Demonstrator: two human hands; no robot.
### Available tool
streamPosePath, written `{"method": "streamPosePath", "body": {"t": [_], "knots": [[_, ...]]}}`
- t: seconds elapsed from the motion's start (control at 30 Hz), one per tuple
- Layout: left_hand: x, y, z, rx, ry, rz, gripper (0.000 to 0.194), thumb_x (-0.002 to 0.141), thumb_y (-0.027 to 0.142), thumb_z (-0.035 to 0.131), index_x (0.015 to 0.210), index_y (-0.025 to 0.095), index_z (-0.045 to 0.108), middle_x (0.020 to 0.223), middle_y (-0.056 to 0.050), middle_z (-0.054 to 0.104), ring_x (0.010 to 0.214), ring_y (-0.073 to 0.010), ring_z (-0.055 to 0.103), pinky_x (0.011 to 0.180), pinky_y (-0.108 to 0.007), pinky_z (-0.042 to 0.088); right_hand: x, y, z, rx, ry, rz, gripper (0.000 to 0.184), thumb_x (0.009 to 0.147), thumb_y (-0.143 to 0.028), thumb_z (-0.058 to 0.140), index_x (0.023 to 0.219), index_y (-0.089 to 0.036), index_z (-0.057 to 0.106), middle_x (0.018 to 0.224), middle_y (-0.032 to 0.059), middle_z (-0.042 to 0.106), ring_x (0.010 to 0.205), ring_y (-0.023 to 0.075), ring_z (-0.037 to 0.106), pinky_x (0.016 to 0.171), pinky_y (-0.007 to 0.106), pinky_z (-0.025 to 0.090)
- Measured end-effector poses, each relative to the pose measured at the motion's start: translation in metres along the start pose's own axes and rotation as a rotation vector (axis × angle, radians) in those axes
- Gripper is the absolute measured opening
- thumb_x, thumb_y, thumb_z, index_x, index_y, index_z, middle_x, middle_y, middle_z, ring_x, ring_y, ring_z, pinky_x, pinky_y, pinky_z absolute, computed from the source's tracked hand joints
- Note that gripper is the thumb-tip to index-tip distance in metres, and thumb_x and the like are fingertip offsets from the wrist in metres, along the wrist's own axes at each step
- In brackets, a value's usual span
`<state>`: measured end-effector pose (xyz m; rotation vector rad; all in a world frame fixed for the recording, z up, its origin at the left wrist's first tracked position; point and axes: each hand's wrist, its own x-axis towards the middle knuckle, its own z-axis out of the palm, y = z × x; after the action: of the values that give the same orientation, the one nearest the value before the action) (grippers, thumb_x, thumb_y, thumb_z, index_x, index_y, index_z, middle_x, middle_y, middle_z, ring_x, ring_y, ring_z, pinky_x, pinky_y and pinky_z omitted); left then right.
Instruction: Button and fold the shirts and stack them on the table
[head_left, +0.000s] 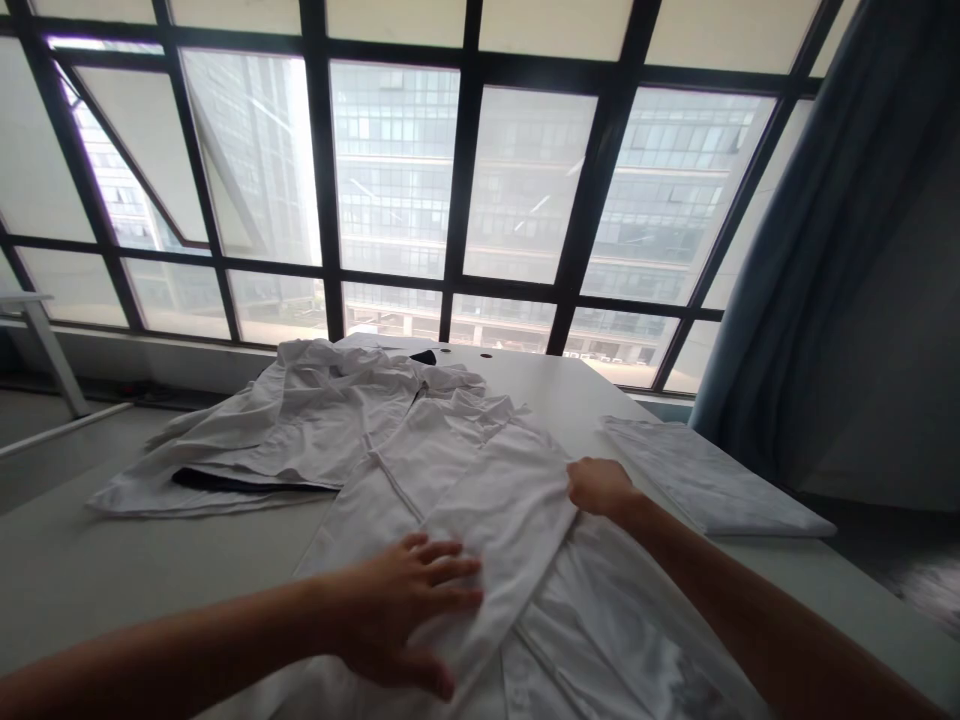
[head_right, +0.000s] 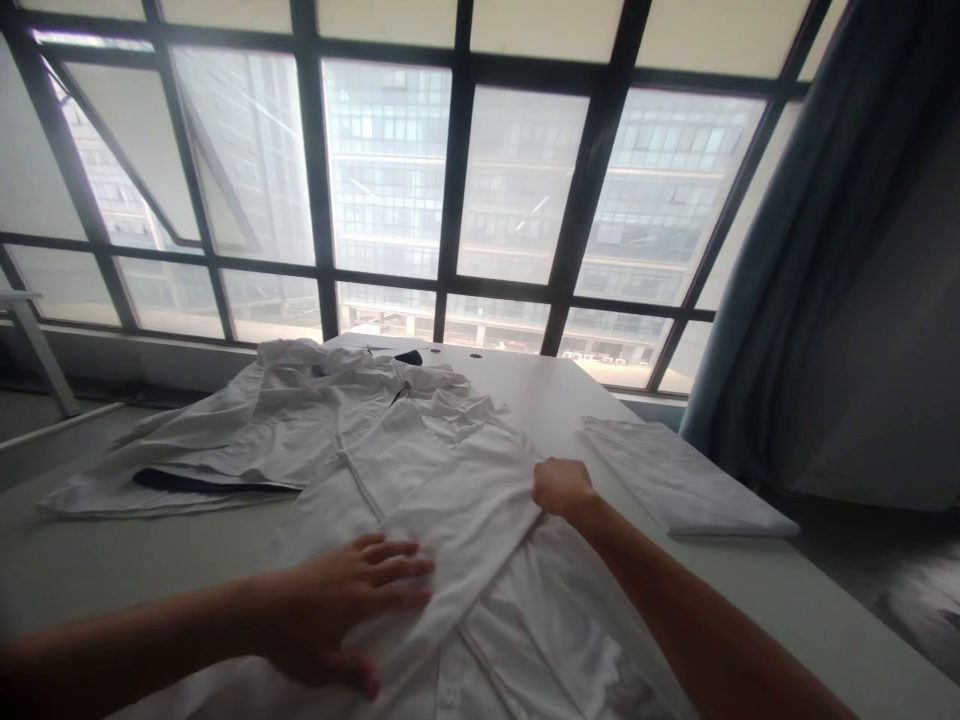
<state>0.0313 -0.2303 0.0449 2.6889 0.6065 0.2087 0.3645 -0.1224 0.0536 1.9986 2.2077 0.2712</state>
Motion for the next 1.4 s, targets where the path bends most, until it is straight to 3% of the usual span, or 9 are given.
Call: {"method": "streamPosePath", "body": {"t": [0.07, 0.13, 0.33, 0.5, 0.63, 0.93, 1.1, 1.23, 1.4], "knots": [[0.016, -0.013, -0.01, 0.025, 0.051, -0.032, 0.058, 0.095, 0.061, 0.045, 0.14, 0.026, 0.054, 0.142, -0.01, 0.054, 0.13, -0.0299, 0.051, 0.112, -0.044, 0.034, 0.016, -0.011, -0.003, 0.005, 0.105, -0.02, 0.035, 0.091, -0.024, 0.043, 0.108, -0.012, 0.071, 0.113, 0.0206, 0.069, 0.103, 0.0312, 0.066, 0.087, 0.042, 0.047], [0.037, -0.044, -0.024, 0.13, 0.118, -0.133, 0.054, 0.099, 0.054, 0.04, 0.139, 0.021, 0.054, 0.14, -0.011, 0.056, 0.13, -0.0294, 0.051, 0.112, -0.044, 0.034, 0.037, -0.024, 0.0, 0.068, 0.17, -0.084, 0.041, 0.096, -0.033, 0.039, 0.123, -0.015, 0.064, 0.132, 0.0182, 0.062, 0.12, 0.0297, 0.058, 0.098, 0.042, 0.042], [0.089, -0.175, -0.061, 0.409, 0.146, -0.549, 0.059, 0.101, 0.047, 0.036, 0.149, 0.012, 0.039, 0.158, -0.016, 0.029, 0.147, -0.0289, 0.023, 0.119, -0.048, 0.019, 0.107, -0.035, 0.018, 0.196, 0.0, -0.039, 0.062, 0.1, -0.051, 0.028, 0.152, -0.019, 0.034, 0.161, 0.0104, 0.027, 0.148, 0.0248, 0.023, 0.118, 0.049, 0.017], [0.1, -0.239, -0.065, 0.318, 0.111, -0.664, 0.065, 0.101, 0.054, 0.028, 0.154, 0.016, 0.027, 0.162, -0.014, 0.016, 0.15, -0.0286, 0.013, 0.119, -0.054, 0.014, 0.147, -0.012, 0.045, 0.306, -0.068, 0.052, 0.07, 0.099, -0.059, 0.018, 0.157, -0.02, 0.021, 0.164, 0.0073, 0.016, 0.151, 0.0234, 0.012, 0.119, 0.055, 0.011], [0.099, -0.254, -0.058, 0.265, 0.097, -0.673, 0.072, 0.1, 0.058, 0.025, 0.156, 0.015, 0.021, 0.163, -0.012, 0.011, 0.15, -0.0272, 0.01, 0.119, -0.053, 0.01, 0.155, 0.004, 0.06, 0.369, -0.069, 0.06, 0.075, 0.096, -0.066, 0.017, 0.157, -0.023, 0.02, 0.165, 0.0053, 0.013, 0.151, 0.0234, 0.011, 0.118, 0.057, 0.009], [0.101, -0.254, -0.058, 0.284, 0.069, -0.719, 0.074, 0.098, 0.06, 0.025, 0.157, 0.016, 0.018, 0.163, -0.01, 0.009, 0.151, -0.0246, 0.008, 0.12, -0.05, 0.007, 0.152, 0.016, 0.058, 0.306, -0.084, 0.119, 0.077, 0.096, -0.065, 0.016, 0.157, -0.018, 0.02, 0.165, 0.0071, 0.012, 0.151, 0.0242, 0.011, 0.119, 0.056, 0.003], [0.103, -0.261, -0.055, 0.304, 0.178, -0.791, 0.075, 0.097, 0.062, 0.025, 0.157, 0.016, 0.022, 0.163, -0.011, 0.013, 0.15, -0.0276, 0.01, 0.119, -0.05, 0.01, 0.149, 0.015, 0.062, 0.349, -0.037, 0.132, 0.073, 0.097, -0.062, 0.017, 0.157, -0.02, 0.022, 0.164, 0.0079, 0.014, 0.15, 0.0235, 0.014, 0.119, 0.055, 0.008], [0.108, -0.26, -0.055, 0.201, 0.253, -0.831, 0.061, 0.1, 0.052, 0.028, 0.152, 0.021, 0.035, 0.161, -0.008, 0.024, 0.148, -0.0259, 0.02, 0.119, -0.049, 0.014, 0.142, 0.014, 0.066, 0.366, -0.032, 0.173, 0.074, 0.097, -0.061, 0.019, 0.156, -0.016, 0.026, 0.163, 0.0116, 0.018, 0.15, 0.024, 0.016, 0.119, 0.053, 0.011], [0.123, -0.267, -0.071, 0.167, 0.411, -0.926, 0.049, 0.101, 0.039, 0.031, 0.138, 0.016, 0.053, 0.145, -0.017, 0.05, 0.135, -0.0315, 0.044, 0.109, -0.046, 0.034, 0.146, 0.018, 0.065, 0.475, 0.004, 0.197, 0.068, 0.096, -0.057, 0.035, 0.152, -0.017, 0.035, 0.16, 0.0144, 0.028, 0.148, 0.0267, 0.023, 0.118, 0.051, 0.017]]}}
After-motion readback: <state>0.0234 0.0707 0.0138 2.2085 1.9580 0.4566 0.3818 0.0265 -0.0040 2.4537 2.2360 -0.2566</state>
